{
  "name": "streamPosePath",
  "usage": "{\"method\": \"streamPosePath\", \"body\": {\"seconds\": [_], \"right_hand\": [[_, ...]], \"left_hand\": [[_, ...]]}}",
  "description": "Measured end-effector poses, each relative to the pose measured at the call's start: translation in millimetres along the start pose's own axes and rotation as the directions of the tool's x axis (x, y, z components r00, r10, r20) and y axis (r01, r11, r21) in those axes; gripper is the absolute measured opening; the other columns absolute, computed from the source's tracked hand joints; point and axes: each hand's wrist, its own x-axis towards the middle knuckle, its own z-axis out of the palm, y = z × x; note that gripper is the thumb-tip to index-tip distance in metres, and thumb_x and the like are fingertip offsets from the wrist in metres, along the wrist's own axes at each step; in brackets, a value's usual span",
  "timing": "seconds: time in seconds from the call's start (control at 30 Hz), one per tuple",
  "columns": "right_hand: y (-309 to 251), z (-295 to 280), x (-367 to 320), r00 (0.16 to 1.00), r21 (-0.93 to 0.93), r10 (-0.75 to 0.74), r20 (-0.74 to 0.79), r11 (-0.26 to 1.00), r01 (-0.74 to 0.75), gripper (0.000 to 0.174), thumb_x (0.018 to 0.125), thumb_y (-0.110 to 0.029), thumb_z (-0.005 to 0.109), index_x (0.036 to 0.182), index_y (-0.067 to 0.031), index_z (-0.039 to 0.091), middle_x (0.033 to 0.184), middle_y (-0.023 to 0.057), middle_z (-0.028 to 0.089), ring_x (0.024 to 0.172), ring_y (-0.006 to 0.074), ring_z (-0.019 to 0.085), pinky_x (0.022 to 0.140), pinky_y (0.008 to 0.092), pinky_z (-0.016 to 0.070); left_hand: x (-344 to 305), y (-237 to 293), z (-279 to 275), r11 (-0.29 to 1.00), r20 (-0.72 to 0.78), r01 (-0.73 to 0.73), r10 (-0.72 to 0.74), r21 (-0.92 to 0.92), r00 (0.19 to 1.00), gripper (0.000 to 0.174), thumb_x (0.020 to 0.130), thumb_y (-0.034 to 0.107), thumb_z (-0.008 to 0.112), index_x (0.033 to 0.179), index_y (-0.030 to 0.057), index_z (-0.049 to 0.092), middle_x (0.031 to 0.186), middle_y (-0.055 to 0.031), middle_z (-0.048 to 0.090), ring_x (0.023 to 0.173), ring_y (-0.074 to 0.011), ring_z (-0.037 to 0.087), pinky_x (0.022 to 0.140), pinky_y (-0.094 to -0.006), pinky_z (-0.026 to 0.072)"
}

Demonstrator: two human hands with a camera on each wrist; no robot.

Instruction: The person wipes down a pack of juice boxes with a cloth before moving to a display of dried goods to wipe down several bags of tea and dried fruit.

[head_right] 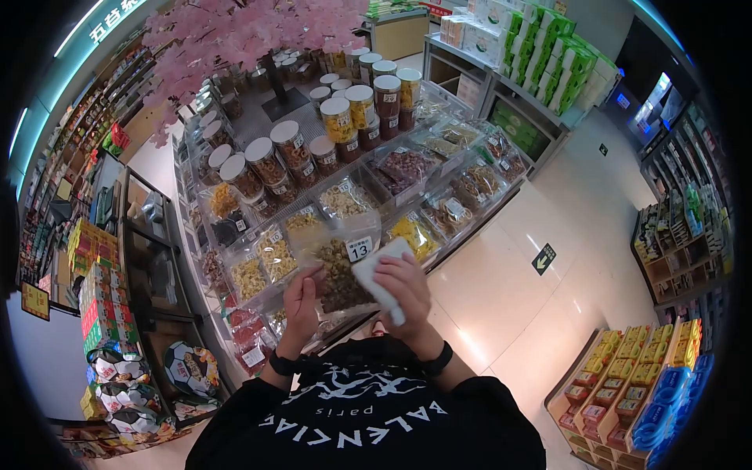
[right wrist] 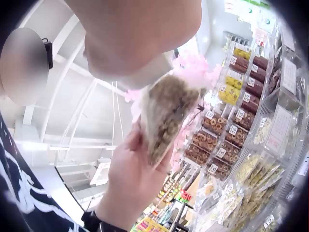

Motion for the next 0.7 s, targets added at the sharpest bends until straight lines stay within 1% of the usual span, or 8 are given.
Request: {"method": "streamPosePath", "body": {"seconds": [0.03,0.07,0.1,0.17,0.2,0.43,0.5,0.7], "right_hand": [[8.3,-5.9,0.5,0.996,0.018,0.004,-0.088,1.000,-0.003,0.026,0.086,-0.008,0.059,0.107,0.0010,0.071,0.096,0.0172,0.071,0.093,0.0377,0.069,0.094,0.0463,0.0525],[10.7,-12.3,-2.1,0.982,0.086,0.153,-0.109,0.986,-0.144,0.026,0.085,-0.004,0.060,0.107,0.0017,0.071,0.085,0.0139,0.068,0.079,0.0279,0.066,0.080,0.0367,0.0528],[13.8,-21.1,-2.8,0.983,0.083,0.146,-0.111,0.987,-0.137,0.026,0.085,-0.004,0.060,0.107,0.0017,0.071,0.085,0.0139,0.068,0.079,0.0279,0.066,0.080,0.0367,0.0528],[6.2,-37.0,11.8,0.812,0.293,0.560,0.162,0.759,-0.582,0.026,0.085,-0.001,0.060,0.109,0.0016,0.070,0.084,0.0108,0.066,0.079,0.0199,0.063,0.074,0.0316,0.0492],[2.5,-33.2,17.5,0.829,0.362,0.540,0.141,0.752,-0.551,0.023,0.088,-0.005,0.065,0.110,0.0005,0.069,0.086,0.0062,0.065,0.080,0.0141,0.060,0.075,0.0286,0.0484],[-6.7,-29.8,15.4,0.775,0.500,0.587,0.235,0.610,-0.614,0.017,0.093,-0.011,0.073,0.104,0.0014,0.071,0.090,0.0035,0.069,0.082,0.0116,0.062,0.074,0.0254,0.0479],[-17.5,-31.6,22.0,0.787,0.448,0.572,0.233,0.655,-0.609,0.009,0.091,-0.007,0.071,0.089,0.0016,0.073,0.082,0.0022,0.067,0.074,0.0085,0.059,0.066,0.0247,0.0446],[-21.6,-36.5,26.7,0.810,0.466,0.451,0.374,0.664,-0.585,0.009,0.090,-0.006,0.074,0.093,0.0023,0.074,0.085,0.0074,0.072,0.077,0.0120,0.064,0.070,0.0266,0.0490]], "left_hand": [[-0.4,5.8,-1.4,1.000,0.000,-0.009,0.009,-0.002,1.000,0.039,0.110,0.027,0.045,0.130,-0.0008,0.063,0.104,-0.0080,0.074,0.099,-0.0122,0.067,0.087,-0.0258,0.0504],[-1.5,9.5,-4.1,0.998,0.022,-0.025,0.026,-0.050,0.999,0.039,0.111,0.028,0.045,0.130,-0.0012,0.063,0.110,-0.0072,0.072,0.100,-0.0125,0.066,0.088,-0.0268,0.0505],[-3.0,11.1,-6.0,0.994,0.044,-0.039,0.043,-0.098,0.998,0.039,0.111,0.028,0.045,0.130,-0.0016,0.062,0.116,-0.0064,0.069,0.102,-0.0128,0.064,0.089,-0.0277,0.0506],[-6.4,7.1,-6.1,0.991,0.034,-0.049,0.053,-0.121,0.998,0.038,0.110,0.027,0.046,0.129,-0.0007,0.063,0.114,-0.0072,0.071,0.100,-0.0122,0.065,0.087,-0.0270,0.0500],[-7.2,5.9,-6.6,0.989,0.024,-0.054,0.058,-0.140,0.998,0.036,0.110,0.025,0.046,0.129,0.0002,0.064,0.111,-0.0081,0.073,0.097,-0.0115,0.066,0.085,-0.0263,0.0495],[-13.6,16.5,-20.4,0.998,0.235,-0.033,0.046,-0.059,0.971,0.031,0.108,0.020,0.051,0.125,-0.0005,0.065,0.110,-0.0091,0.073,0.098,-0.0125,0.066,0.083,-0.0266,0.0489],[-14.2,20.7,-24.9,0.995,0.281,-0.039,0.065,-0.094,0.957,0.029,0.106,0.019,0.055,0.123,-0.0017,0.066,0.110,-0.0090,0.073,0.098,-0.0125,0.066,0.082,-0.0269,0.0500],[-16.9,50.7,-13.3,0.956,0.098,-0.036,0.067,-0.290,0.993,0.024,0.104,0.014,0.059,0.116,-0.0050,0.069,0.105,-0.0120,0.075,0.093,-0.0149,0.069,0.082,-0.0294,0.0552]]}}
